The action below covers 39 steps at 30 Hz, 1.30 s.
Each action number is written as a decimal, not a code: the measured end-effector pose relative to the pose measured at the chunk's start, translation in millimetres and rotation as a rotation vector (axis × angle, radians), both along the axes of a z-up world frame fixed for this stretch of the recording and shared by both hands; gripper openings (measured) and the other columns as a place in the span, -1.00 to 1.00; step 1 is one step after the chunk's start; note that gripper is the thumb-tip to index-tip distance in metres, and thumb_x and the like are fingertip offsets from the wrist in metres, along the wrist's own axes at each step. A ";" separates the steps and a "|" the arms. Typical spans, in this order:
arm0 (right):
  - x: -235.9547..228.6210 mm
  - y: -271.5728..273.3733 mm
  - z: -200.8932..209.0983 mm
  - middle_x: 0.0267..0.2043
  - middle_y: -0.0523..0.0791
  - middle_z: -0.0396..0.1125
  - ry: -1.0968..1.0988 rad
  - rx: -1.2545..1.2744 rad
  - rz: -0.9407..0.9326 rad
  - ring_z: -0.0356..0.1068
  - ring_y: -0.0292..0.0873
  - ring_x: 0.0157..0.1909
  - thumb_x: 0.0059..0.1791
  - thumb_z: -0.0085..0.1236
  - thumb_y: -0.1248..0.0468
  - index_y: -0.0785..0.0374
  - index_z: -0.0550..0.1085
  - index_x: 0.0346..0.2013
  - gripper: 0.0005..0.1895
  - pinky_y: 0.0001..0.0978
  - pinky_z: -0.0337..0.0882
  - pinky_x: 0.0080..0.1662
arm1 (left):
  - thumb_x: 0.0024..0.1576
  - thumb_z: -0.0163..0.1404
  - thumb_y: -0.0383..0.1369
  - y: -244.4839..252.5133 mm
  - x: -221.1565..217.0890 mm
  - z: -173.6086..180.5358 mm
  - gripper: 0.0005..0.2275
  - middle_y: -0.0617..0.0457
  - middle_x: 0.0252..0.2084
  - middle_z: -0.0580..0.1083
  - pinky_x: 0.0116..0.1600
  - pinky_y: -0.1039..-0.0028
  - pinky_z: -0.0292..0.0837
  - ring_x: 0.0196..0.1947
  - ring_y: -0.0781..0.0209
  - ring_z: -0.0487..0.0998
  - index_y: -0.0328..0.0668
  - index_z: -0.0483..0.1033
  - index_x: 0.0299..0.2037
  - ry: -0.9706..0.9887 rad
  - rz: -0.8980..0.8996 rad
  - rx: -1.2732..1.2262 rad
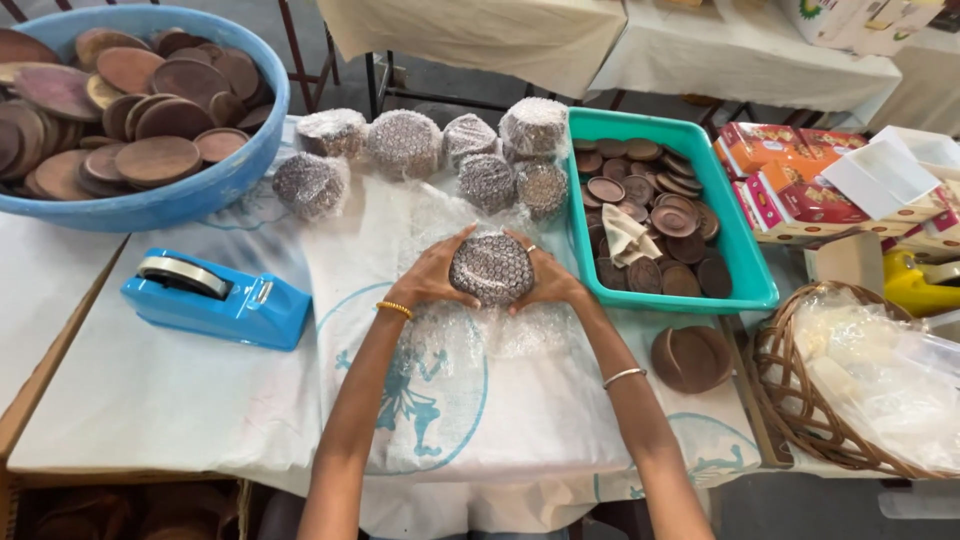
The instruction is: The person wipes small round wooden dishes with a cloth, then wraps each dish in bubble wrap and places the wrapped items on the table. The person repeats this process for several dishes, stacking them in a pile as they finish.
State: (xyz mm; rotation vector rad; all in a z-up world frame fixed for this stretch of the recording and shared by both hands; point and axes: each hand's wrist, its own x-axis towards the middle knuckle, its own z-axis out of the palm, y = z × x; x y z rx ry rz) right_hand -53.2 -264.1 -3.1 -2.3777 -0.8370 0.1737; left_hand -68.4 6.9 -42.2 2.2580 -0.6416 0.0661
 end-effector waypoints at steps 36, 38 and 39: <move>-5.2 7.5 1.0 0.50 0.11 -0.06 -0.047 0.071 0.027 -0.03 0.16 0.50 -0.71 0.70 -0.09 0.23 -0.15 0.49 0.70 -0.06 -0.03 0.49 | -0.76 0.45 0.15 5.1 -18.4 21.0 0.49 -0.16 0.39 0.27 0.54 0.12 -0.17 0.38 -0.09 0.27 0.01 -0.19 0.51 -0.031 0.057 0.060; -7.9 7.7 0.9 0.46 0.09 0.04 -0.038 0.128 -0.018 0.07 0.15 0.47 -0.70 0.69 -0.07 0.23 -0.08 0.48 0.64 -0.07 0.04 0.48 | -0.71 0.45 0.14 5.9 -18.7 18.3 0.42 -0.13 0.34 0.35 0.55 0.12 -0.13 0.35 -0.07 0.35 -0.02 -0.10 0.49 -0.037 0.067 0.031; -9.1 7.0 1.0 0.46 0.09 0.04 -0.040 0.128 -0.016 0.07 0.15 0.47 -0.70 0.69 -0.07 0.23 -0.08 0.48 0.64 -0.07 0.04 0.48 | -0.71 0.45 0.14 5.6 -20.3 19.1 0.42 -0.13 0.34 0.35 0.55 0.12 -0.13 0.35 -0.07 0.35 -0.02 -0.10 0.49 -0.039 0.069 0.030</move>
